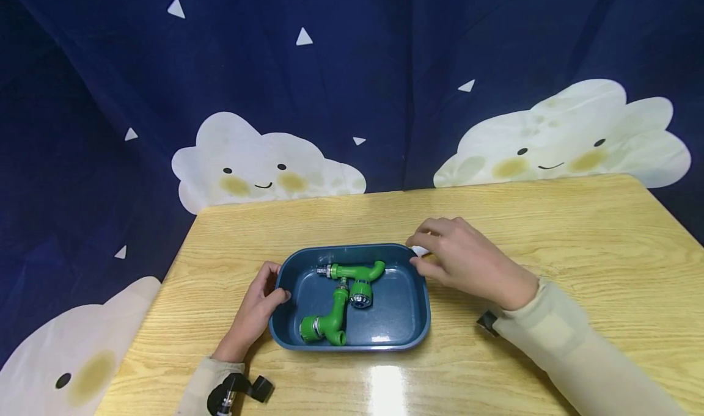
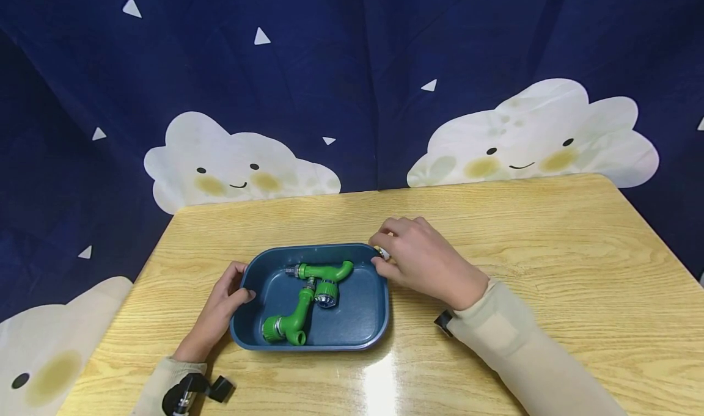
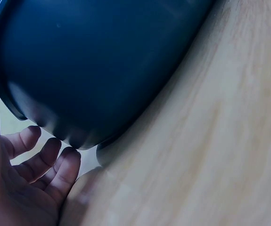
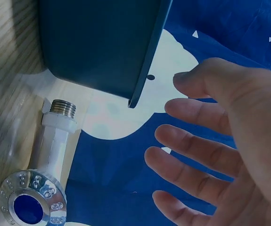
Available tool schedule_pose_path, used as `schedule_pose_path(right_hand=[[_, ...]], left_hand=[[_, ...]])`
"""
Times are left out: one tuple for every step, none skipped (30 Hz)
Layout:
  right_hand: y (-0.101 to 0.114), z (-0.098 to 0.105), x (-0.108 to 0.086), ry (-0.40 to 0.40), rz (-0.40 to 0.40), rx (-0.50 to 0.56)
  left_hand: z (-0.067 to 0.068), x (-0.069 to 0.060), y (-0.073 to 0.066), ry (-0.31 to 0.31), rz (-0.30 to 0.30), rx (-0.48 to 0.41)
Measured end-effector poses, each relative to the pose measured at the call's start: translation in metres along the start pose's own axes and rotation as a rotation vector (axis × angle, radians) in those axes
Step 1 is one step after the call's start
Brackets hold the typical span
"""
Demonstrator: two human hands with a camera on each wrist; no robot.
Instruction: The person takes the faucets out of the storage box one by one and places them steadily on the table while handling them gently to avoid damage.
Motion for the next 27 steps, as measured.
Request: schedule_pose_path(right_hand=[[0.001, 0.000, 0.000, 0.000, 0.003, 0.004], [0.001, 0.000, 0.000, -0.001, 0.005, 0.007], [0.001, 0.000, 0.001, -0.001, 0.008, 0.009], [0.002, 0.000, 0.001, -0.002, 0.011, 0.010], [0.002, 0.000, 0.001, -0.001, 0.013, 0.012], [0.002, 0.000, 0.001, 0.001, 0.016, 0.012], [0.003, 0.000, 0.001, 0.000, 0.020, 0.010], [0.003, 0.000, 0.001, -0.001, 0.024, 0.008], [0.004, -0.001, 0.001, -0.001, 0.028, 0.006], [0.004, -0.001, 0.001, -0.001, 0.031, 0.001], [0.005, -0.001, 0.001, -0.001, 0.034, -0.001], [0.006, -0.001, 0.001, -0.003, 0.038, -0.005], [0.007, -0.001, 0.001, -0.006, 0.043, -0.006], [0.007, -0.001, 0.001, -0.007, 0.046, -0.008], [0.008, -0.001, 0.001, -0.008, 0.050, -0.010], [0.009, -0.001, 0.001, -0.008, 0.052, -0.012], [0.009, -0.002, 0.001, -0.010, 0.056, -0.011], [0.010, -0.002, 0.000, -0.012, 0.058, -0.012], [0.010, -0.002, 0.000, -0.011, 0.059, -0.011], [0.011, -0.003, 0.000, -0.010, 0.060, -0.011], [0.011, -0.003, 0.000, -0.009, 0.061, -0.009], [0.011, -0.003, 0.000, -0.009, 0.063, -0.008], [0.012, -0.004, 0.000, -0.011, 0.066, -0.006], [0.012, -0.004, 0.000, -0.012, 0.070, -0.006], [0.013, -0.005, 0.001, -0.014, 0.074, -0.006], [0.013, -0.005, 0.001, -0.016, 0.079, -0.007], [0.014, -0.005, 0.001, -0.018, 0.083, -0.008]], left_hand=[[0.000, 0.000, 0.000, 0.000, 0.000, 0.000], [0.000, 0.000, 0.000, -0.001, -0.001, 0.000], [0.000, 0.000, 0.000, 0.000, -0.002, 0.000], [0.000, 0.000, 0.000, -0.002, -0.003, 0.000], [0.000, 0.000, 0.000, -0.002, -0.004, 0.000], [0.000, 0.000, 0.000, -0.001, -0.004, 0.000], [0.000, 0.000, 0.000, -0.002, -0.004, 0.000], [0.000, 0.000, 0.000, -0.001, -0.003, 0.000], [0.000, 0.000, 0.000, -0.001, -0.002, -0.001], [0.000, 0.000, 0.000, -0.001, -0.001, -0.001], [0.000, 0.000, 0.000, -0.001, 0.001, -0.001], [0.000, 0.000, 0.000, -0.001, 0.002, -0.001], [0.000, 0.000, 0.000, -0.002, 0.004, -0.001], [0.000, 0.000, 0.000, -0.002, 0.005, 0.000], [0.000, 0.000, 0.000, -0.003, 0.005, 0.001], [0.000, 0.000, 0.000, -0.003, 0.005, 0.002], [0.000, 0.000, 0.000, -0.003, 0.004, 0.001], [0.000, 0.000, 0.000, -0.003, 0.003, 0.001], [0.000, 0.000, 0.001, -0.003, 0.001, 0.001], [0.000, 0.000, 0.001, -0.003, 0.000, 0.001], [0.000, 0.000, 0.001, -0.004, -0.001, 0.002], [0.000, 0.000, 0.001, -0.003, -0.001, 0.002], [0.000, 0.000, 0.000, -0.003, 0.000, 0.003], [0.000, 0.000, 0.000, -0.003, 0.001, 0.005], [0.000, 0.000, 0.000, -0.004, 0.001, 0.008], [0.000, 0.000, 0.000, -0.004, 0.004, 0.011], [0.000, 0.000, 0.000, -0.005, 0.005, 0.012]])
Point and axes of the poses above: each hand's wrist, its own x-axis towards the middle knuckle, its own z-axis out of the back of the hand, y = z × x, the point moved 1 cm from there along x, towards the middle knuckle, and after that the axes turned 3 degrees about y, right-handed, at the moved point
